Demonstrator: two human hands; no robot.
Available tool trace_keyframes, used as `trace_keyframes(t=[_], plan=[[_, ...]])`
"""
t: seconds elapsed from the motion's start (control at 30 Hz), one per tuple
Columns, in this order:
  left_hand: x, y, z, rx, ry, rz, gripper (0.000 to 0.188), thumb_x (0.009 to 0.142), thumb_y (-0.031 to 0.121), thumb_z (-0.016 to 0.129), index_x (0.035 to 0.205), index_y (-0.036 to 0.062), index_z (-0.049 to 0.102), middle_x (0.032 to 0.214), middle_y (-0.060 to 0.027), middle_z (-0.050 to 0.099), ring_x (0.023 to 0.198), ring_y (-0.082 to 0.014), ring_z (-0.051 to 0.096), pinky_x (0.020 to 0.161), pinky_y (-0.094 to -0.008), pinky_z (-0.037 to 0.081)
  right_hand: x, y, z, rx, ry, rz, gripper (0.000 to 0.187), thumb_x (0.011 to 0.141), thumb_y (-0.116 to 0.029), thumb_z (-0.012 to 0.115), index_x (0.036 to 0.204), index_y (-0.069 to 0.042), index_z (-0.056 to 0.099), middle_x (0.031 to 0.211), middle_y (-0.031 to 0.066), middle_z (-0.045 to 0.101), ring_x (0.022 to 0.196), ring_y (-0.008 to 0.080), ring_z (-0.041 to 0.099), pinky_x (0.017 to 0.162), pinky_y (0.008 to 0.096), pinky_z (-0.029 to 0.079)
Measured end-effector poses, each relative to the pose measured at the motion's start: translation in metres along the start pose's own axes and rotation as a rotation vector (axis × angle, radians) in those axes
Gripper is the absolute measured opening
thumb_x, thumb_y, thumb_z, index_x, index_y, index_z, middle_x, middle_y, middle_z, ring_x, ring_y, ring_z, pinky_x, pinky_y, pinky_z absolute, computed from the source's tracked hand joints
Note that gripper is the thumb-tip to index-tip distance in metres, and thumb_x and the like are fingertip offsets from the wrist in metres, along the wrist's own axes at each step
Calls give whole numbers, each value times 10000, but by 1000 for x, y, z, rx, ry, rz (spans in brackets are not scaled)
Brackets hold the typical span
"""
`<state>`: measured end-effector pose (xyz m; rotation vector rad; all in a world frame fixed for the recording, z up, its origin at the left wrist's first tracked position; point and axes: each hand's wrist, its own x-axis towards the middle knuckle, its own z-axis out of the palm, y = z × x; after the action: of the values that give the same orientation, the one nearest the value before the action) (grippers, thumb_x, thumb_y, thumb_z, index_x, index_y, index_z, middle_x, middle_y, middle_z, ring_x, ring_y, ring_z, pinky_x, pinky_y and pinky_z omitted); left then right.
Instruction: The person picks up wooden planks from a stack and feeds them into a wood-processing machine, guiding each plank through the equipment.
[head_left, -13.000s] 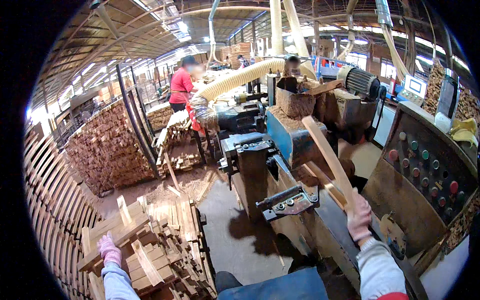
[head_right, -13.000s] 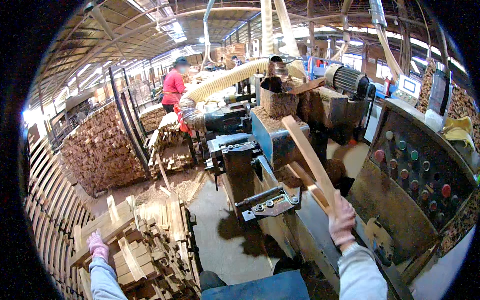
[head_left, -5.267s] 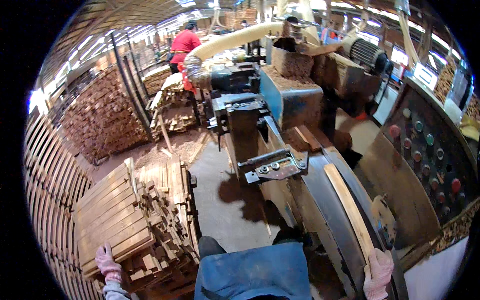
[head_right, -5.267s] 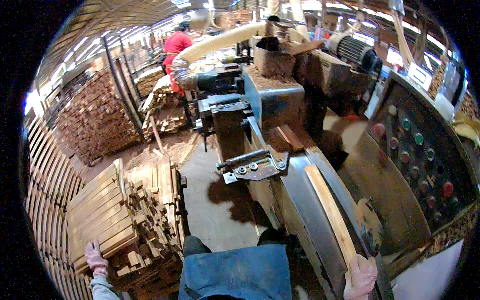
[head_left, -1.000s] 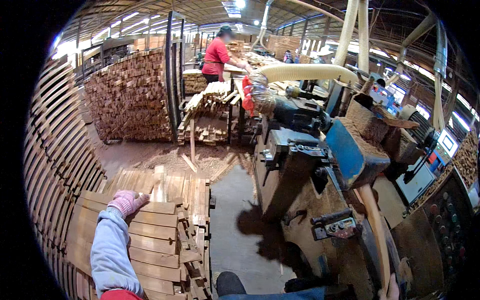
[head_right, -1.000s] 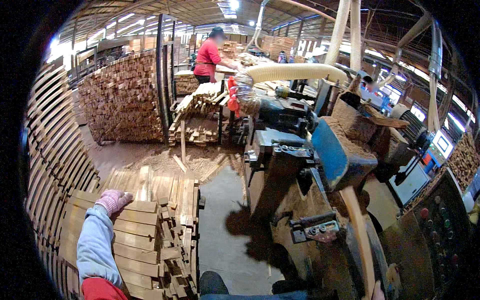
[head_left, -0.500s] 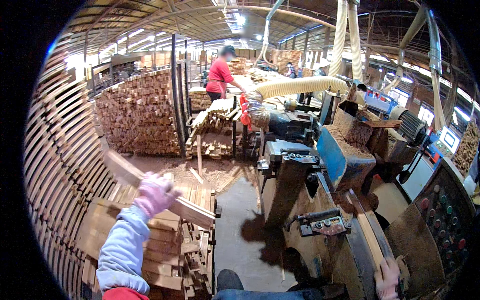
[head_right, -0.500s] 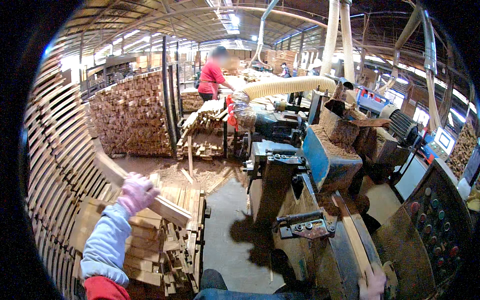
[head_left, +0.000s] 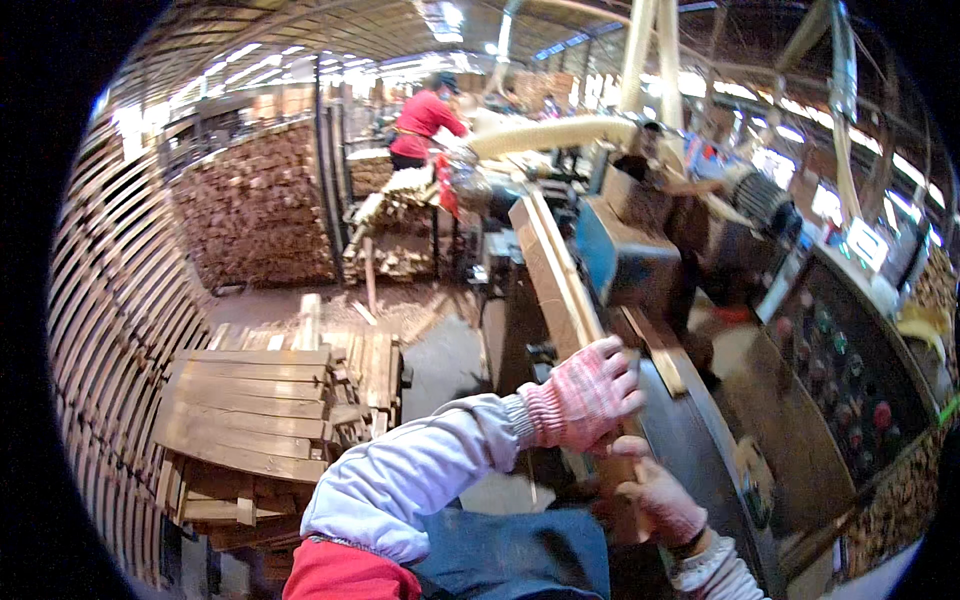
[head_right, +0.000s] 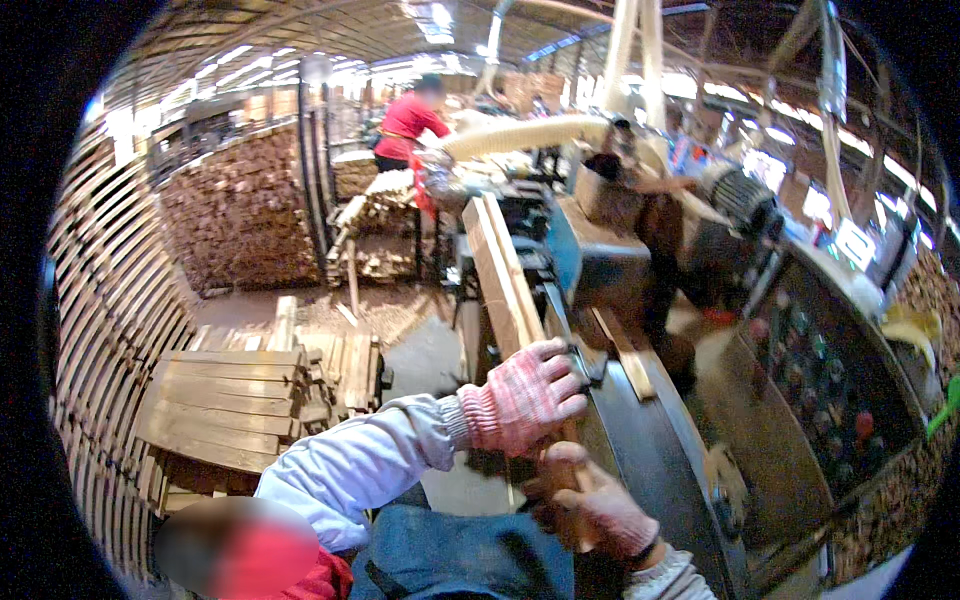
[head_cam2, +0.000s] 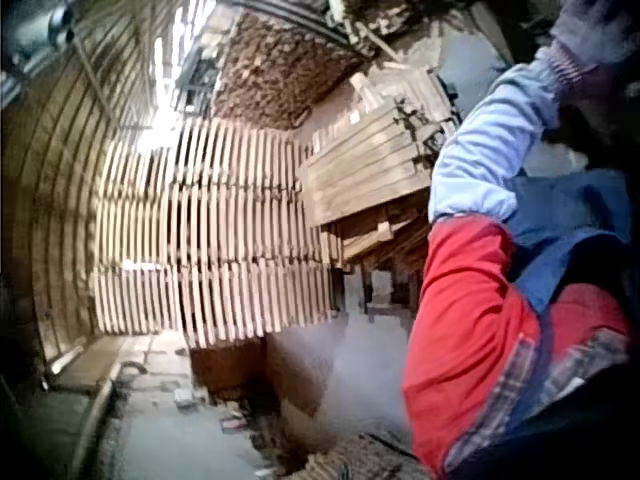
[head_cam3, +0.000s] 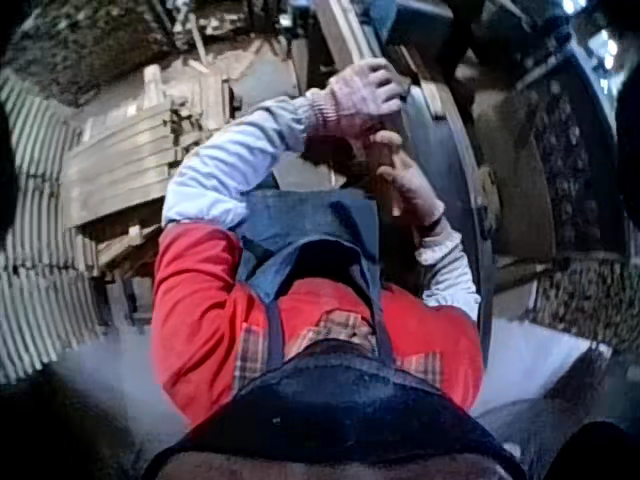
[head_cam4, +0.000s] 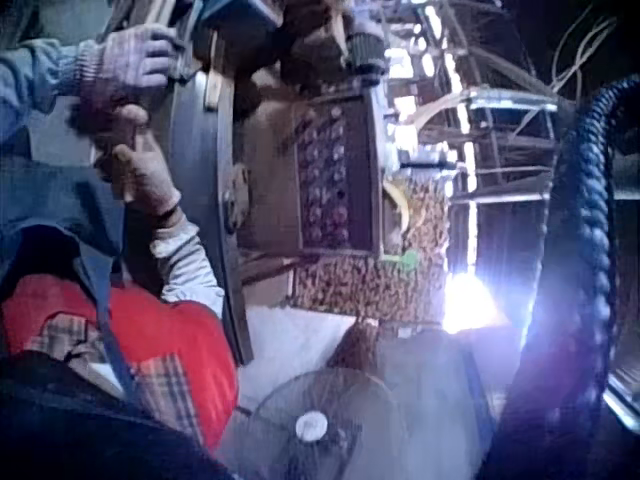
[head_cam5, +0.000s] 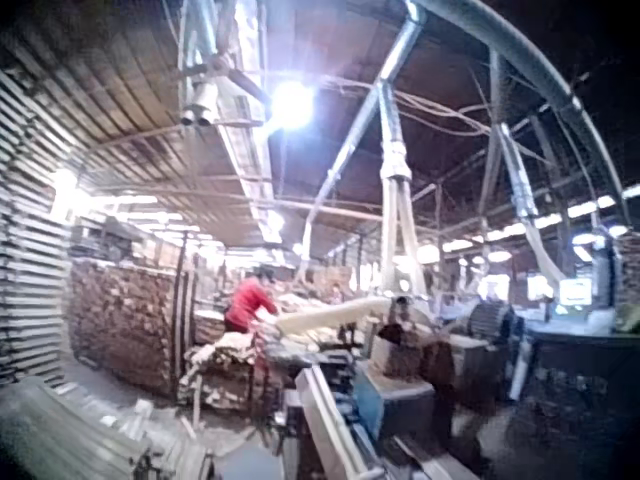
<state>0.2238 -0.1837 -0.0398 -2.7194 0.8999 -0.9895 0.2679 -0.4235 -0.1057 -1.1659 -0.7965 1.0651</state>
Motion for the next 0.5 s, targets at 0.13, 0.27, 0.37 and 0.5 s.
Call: trace_keyframes(t=[0.13,0.27,0.37,0.5], plan=[[34,51,12,-84,277,-92,648,799,573,698,1220,88,619,1241,-158,609,1218,-369,562,1128,-577,387,-99,10,-21,-754,559,-104,913,801,-110,799,1586,-73,334,1317,140,650,1127,264,663,987,374,534],[-31,38,10,-103,186,-362,676,776,490,808,1304,113,618,1328,-134,594,1298,-380,520,1123,-561,398,-199,36,-33,-1341,928,305,990,694,-238,861,1547,-41,399,1232,224,653,1041,411,636,930,464,515],[-137,11,3,-33,169,-674,599,817,409,817,1288,78,649,1292,-165,641,1259,-380,569,1110,-495,425,-235,55,-42,-1586,901,329,964,696,-213,856,1526,-8,411,1237,203,645,1066,403,610,932,473,493],[-304,7,-32,106,518,-1326,529,940,325,740,1342,3,619,1365,-183,601,1296,-335,550,1110,-452,430,-210,68,-76,-1728,956,153,903,716,-175,839,1505,3,438,1321,174,614,1129,375,583,966,477,460]])
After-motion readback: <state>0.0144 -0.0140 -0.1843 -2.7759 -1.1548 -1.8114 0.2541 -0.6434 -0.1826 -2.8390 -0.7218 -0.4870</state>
